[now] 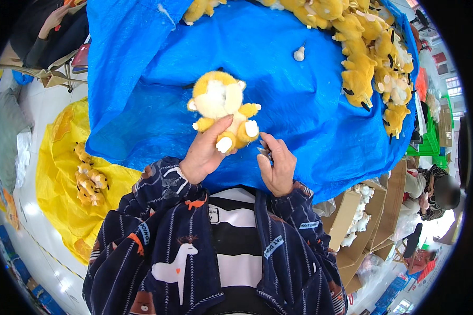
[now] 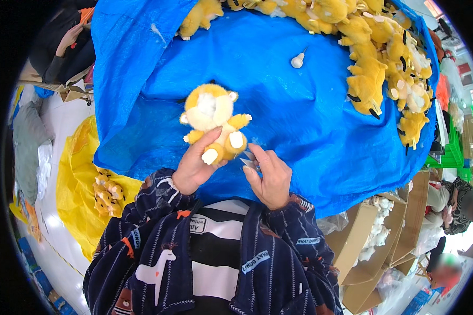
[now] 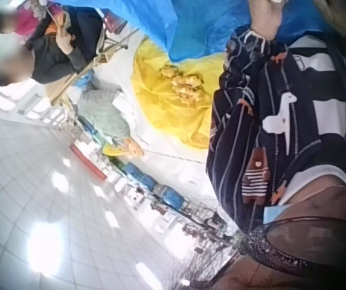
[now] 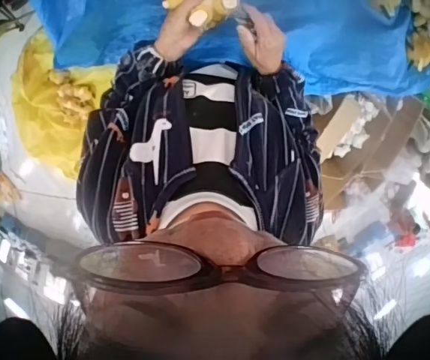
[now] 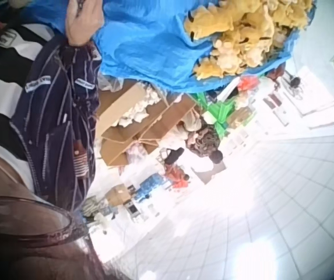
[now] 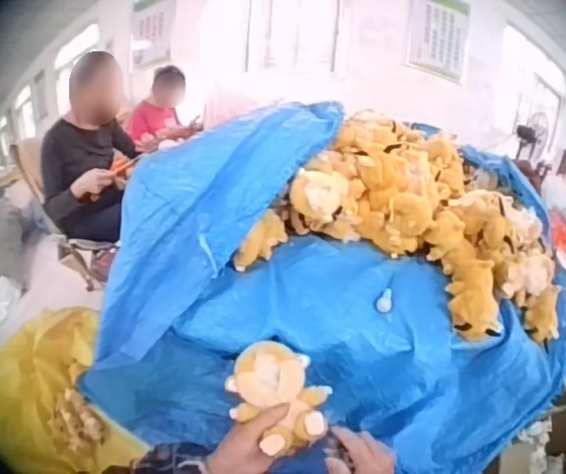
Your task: The person sits on the floor and repeatedly picks up small yellow stuffed toys from a blue tarp. They use a small tool to trim loose threads or tags from each toy, then place the finished items into a yellow bag. The process is repeated for multiple toys throughout the clip.
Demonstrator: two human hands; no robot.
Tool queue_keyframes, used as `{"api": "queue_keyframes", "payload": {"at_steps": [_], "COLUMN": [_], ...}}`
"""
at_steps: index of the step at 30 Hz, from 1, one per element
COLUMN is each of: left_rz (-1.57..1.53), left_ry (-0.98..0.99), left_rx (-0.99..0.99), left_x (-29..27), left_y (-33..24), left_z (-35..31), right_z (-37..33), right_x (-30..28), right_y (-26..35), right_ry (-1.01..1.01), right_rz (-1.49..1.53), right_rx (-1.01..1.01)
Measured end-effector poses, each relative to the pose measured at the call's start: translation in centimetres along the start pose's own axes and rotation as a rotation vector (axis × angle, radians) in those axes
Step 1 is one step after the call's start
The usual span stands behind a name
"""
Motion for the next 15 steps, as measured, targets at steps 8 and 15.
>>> {"api": "queue_keyframes", "payload": {"at_steps": [8,15], "left_rz": [-0.238,-0.326], "left_ry": [0.018,0.088], "left_rx": [-0.158,-0.226], "left_x": [0.64,0.94], "left_y": [-0.19,0.47], "left_z": [-0.43,-0.57], "right_z": [0.36,0.52], "right_x": [-0.44,-0.01], "right_y": [0.21,0.44], "right_ry": [-0.041,-0.054], "right_rz": [-0.165,-0.186], "right_rx": [-0.223,-0.299]}}
Point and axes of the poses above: each hand's wrist, its own z-axis towards the middle knuckle, its own x-axis out of the palm, y = z × x, the point moved 6 cm from there along z, towards the middle knuckle, and after that the axes turned 2 degrees about x, right-handed, at the moved point
